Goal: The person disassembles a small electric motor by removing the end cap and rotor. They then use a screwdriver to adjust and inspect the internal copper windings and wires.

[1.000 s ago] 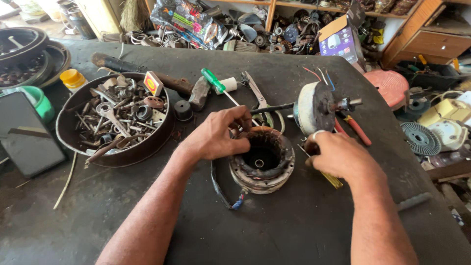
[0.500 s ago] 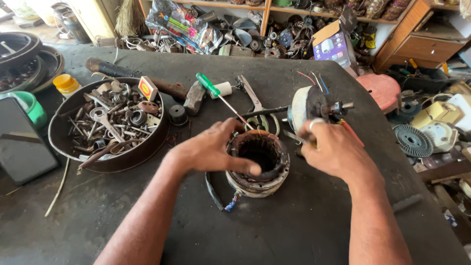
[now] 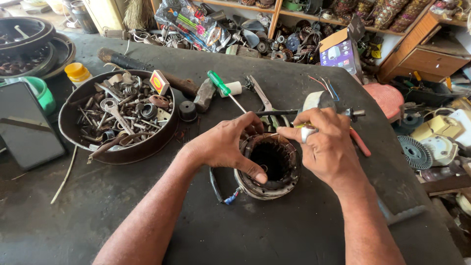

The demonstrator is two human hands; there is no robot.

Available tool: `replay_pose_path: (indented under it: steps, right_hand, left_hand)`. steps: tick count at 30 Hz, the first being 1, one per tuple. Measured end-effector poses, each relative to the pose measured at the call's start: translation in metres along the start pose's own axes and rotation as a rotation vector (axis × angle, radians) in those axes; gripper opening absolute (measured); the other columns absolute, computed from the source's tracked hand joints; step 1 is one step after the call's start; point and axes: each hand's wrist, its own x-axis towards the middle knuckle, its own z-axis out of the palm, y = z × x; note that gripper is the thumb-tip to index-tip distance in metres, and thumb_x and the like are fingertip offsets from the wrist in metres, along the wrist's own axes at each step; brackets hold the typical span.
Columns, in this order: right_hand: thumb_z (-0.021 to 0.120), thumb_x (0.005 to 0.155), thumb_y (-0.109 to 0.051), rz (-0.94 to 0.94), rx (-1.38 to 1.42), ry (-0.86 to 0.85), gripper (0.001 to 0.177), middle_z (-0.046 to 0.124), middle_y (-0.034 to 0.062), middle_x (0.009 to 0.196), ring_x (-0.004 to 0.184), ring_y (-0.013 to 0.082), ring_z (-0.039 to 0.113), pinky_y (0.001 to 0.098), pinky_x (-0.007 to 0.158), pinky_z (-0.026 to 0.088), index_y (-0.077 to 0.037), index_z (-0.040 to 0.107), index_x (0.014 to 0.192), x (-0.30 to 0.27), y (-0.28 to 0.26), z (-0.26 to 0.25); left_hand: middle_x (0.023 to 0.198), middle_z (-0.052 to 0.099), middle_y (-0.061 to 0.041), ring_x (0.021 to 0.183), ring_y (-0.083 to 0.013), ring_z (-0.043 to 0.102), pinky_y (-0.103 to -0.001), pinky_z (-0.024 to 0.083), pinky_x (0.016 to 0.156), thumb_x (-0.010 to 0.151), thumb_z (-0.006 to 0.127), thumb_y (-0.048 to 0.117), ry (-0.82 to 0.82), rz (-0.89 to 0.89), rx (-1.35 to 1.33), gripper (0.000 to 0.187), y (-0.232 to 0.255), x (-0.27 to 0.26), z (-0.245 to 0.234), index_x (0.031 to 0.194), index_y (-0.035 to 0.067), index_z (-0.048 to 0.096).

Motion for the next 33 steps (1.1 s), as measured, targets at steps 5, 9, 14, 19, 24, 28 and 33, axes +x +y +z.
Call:
replay_pose_path:
  steps: [5, 9, 14, 19, 24, 28, 33]
  right_hand:
    - [0.07, 0.078, 0.006, 0.022, -0.046, 0.012, 0.038, 0.069, 0.0, 0.1, 0.101, 0.0218, 0.06, 0.039, 0.092, 0.043, -0.021, 0.085, 0.1, 0.0, -0.004, 0.004]
    - [0.074, 0.084, 0.002, 0.007, -0.043, 0.025, 0.032, 0.068, -0.0009, 0.101, 0.102, 0.0201, 0.058, 0.0379, 0.094, 0.043, -0.021, 0.085, 0.102, 0.003, -0.007, 0.005]
    - [0.072, 0.081, 0.004, -0.007, -0.095, 0.011, 0.034, 0.068, -0.0006, 0.101, 0.102, 0.0205, 0.057, 0.039, 0.093, 0.043, -0.021, 0.086, 0.099, 0.004, -0.01, 0.006]
    - [0.076, 0.085, -0.003, 0.022, -0.094, -0.056, 0.021, 0.067, -0.0028, 0.094, 0.091, 0.0198, 0.054, 0.0396, 0.081, 0.039, -0.021, 0.085, 0.092, 0.01, -0.009, 0.009]
    - [0.064, 0.077, 0.01, 0.069, 0.037, -0.147, 0.043, 0.065, 0.001, 0.094, 0.086, 0.0225, 0.057, 0.0377, 0.082, 0.048, -0.021, 0.086, 0.099, 0.011, 0.001, 0.011]
    - [0.061, 0.075, 0.013, 0.097, 0.12, -0.172, 0.051, 0.063, 0.0039, 0.093, 0.09, 0.0216, 0.063, 0.0403, 0.087, 0.052, -0.022, 0.085, 0.104, 0.009, 0.005, 0.015]
    - [0.061, 0.078, 0.012, 0.197, 0.194, -0.18, 0.051, 0.064, 0.0024, 0.098, 0.092, 0.0193, 0.064, 0.0371, 0.086, 0.052, -0.023, 0.083, 0.108, 0.005, -0.002, 0.018]
  left_hand:
    - [0.115, 0.075, -0.013, 0.114, -0.0274, 0.071, -0.039, 0.054, 0.098, 0.042, 0.097, 0.054, 0.001, 0.005, 0.012, 0.102, -0.002, -0.001, 0.0, 0.124, 0.007, 0.058]
    - [0.115, 0.074, -0.013, 0.113, -0.0271, 0.071, -0.039, 0.054, 0.097, 0.041, 0.097, 0.055, 0.0, 0.006, 0.011, 0.103, 0.0, -0.001, -0.001, 0.124, 0.009, 0.058]
    - [0.108, 0.077, -0.011, 0.108, -0.0259, 0.074, -0.04, 0.057, 0.09, 0.041, 0.096, 0.054, -0.002, -0.002, 0.022, 0.098, 0.001, -0.001, -0.001, 0.12, 0.01, 0.061]
    - [0.106, 0.077, -0.011, 0.105, -0.0268, 0.074, -0.04, 0.057, 0.088, 0.041, 0.098, 0.051, 0.043, 0.062, 0.009, 0.092, 0.005, -0.001, -0.003, 0.116, 0.009, 0.064]
    - [0.102, 0.077, -0.013, 0.102, -0.0276, 0.075, -0.041, 0.057, 0.086, 0.041, 0.098, 0.05, 0.03, 0.018, 0.061, 0.093, 0.005, -0.002, -0.004, 0.116, 0.01, 0.064]
    - [0.103, 0.077, -0.013, 0.102, -0.0282, 0.075, -0.041, 0.057, 0.087, 0.041, 0.098, 0.05, 0.026, 0.023, 0.073, 0.093, 0.006, -0.002, -0.004, 0.117, 0.009, 0.063]
    - [0.107, 0.078, -0.014, 0.107, -0.0278, 0.075, -0.04, 0.057, 0.09, 0.041, 0.098, 0.049, 0.025, 0.0, 0.049, 0.095, 0.008, -0.003, -0.004, 0.119, 0.009, 0.062]
